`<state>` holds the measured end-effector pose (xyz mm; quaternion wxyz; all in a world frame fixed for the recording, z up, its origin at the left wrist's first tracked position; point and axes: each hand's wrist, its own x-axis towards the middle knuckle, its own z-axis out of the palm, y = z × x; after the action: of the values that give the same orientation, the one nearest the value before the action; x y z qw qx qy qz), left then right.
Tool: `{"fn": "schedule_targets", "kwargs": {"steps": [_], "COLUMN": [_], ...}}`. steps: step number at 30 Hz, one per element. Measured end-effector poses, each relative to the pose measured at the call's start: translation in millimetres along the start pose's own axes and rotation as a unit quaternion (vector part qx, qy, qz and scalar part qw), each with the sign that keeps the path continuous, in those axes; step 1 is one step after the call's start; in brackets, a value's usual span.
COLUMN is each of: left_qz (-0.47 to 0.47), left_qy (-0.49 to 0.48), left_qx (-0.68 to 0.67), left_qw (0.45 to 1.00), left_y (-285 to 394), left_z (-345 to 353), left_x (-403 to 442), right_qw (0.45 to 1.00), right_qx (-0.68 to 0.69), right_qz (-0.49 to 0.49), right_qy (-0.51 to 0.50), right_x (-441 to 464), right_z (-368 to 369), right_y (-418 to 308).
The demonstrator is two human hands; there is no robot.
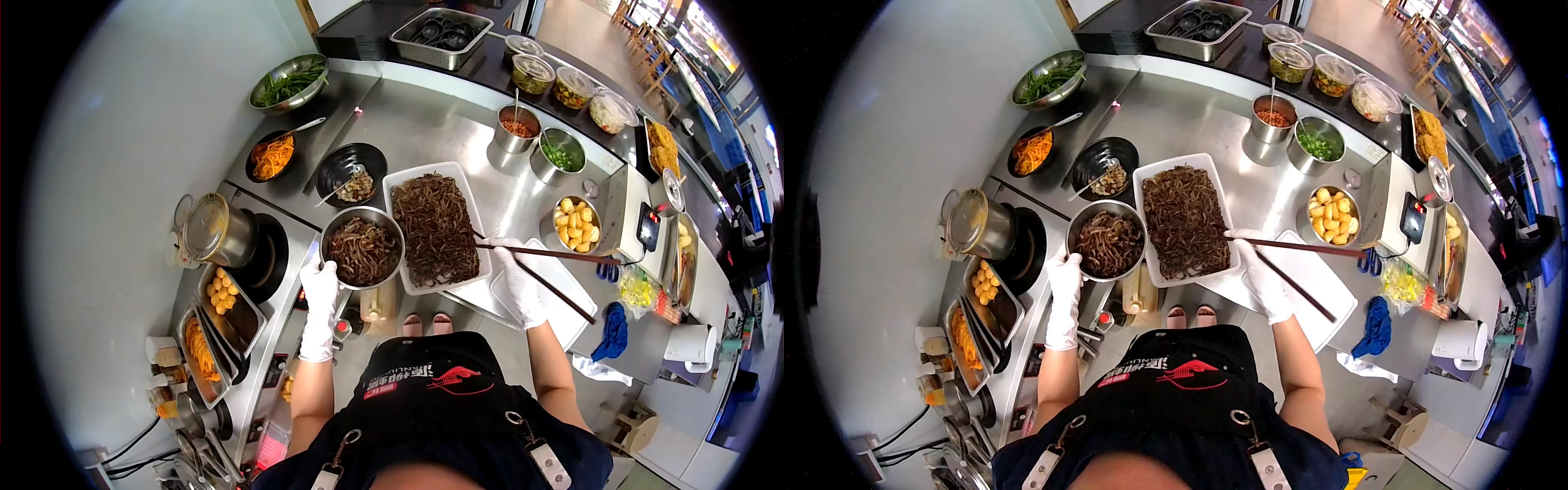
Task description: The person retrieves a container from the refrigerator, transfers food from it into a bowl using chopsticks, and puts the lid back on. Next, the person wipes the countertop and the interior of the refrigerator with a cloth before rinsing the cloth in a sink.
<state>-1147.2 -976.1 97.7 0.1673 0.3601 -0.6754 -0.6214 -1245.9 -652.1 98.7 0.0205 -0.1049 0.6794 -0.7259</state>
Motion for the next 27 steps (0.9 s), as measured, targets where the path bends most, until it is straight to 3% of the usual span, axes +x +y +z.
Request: {"fn": "schedule_targets", "kwargs": {"steps": [2, 5, 8, 10, 11, 14, 15, 16, 19, 27], "left_qz": [-0.006, -0.014, 0.041, 0.051, 0.057, 0.051, 0.059, 0.068, 0.075, 0.063], "left_qy": [0.003, -0.001, 0.000, 0.005, 0.008, 0.015, 0.016, 0.016, 0.017, 0.010], "left_qx": [0.004, 0.007, -0.015, -0.009, -0.006, -0.002, 0.003, 0.008, 0.012, -0.013], "left_qw": [1.000, 1.000, 0.999, 0.999, 0.998, 0.999, 0.998, 0.998, 0.997, 0.998], "left_y": [-1, -2, -17, -18, -18, -19, -22, -26, -23, -13], "left_z": [-1, -2, -4, -5, -6, -9, -11, -12, -14, -5], "left_x": [1, 3, 11, 12, 12, 13, 14, 17, 16, 10], "right_qw": [0.998, 0.927, 0.894, 0.952, 0.977, 0.991, 0.983, 0.973, 0.956, 0.952], "right_qx": [-0.035, -0.247, -0.360, -0.203, -0.161, 0.032, 0.119, 0.139, 0.201, 0.241], "right_qz": [0.001, -0.231, -0.216, -0.216, -0.136, 0.046, 0.030, 0.079, 0.059, 0.058], "right_qy": [-0.059, -0.163, -0.155, -0.071, -0.023, 0.124, 0.135, 0.167, 0.205, 0.177], "right_x": [0, 8, 3, 5, 3, 8, 12, 15, 18, 23], "right_z": [9, 19, 29, 30, 27, 19, 13, 5, -12, -34], "right_y": [12, 34, 20, 14, 29, 28, 29, 29, 43, 22]}}
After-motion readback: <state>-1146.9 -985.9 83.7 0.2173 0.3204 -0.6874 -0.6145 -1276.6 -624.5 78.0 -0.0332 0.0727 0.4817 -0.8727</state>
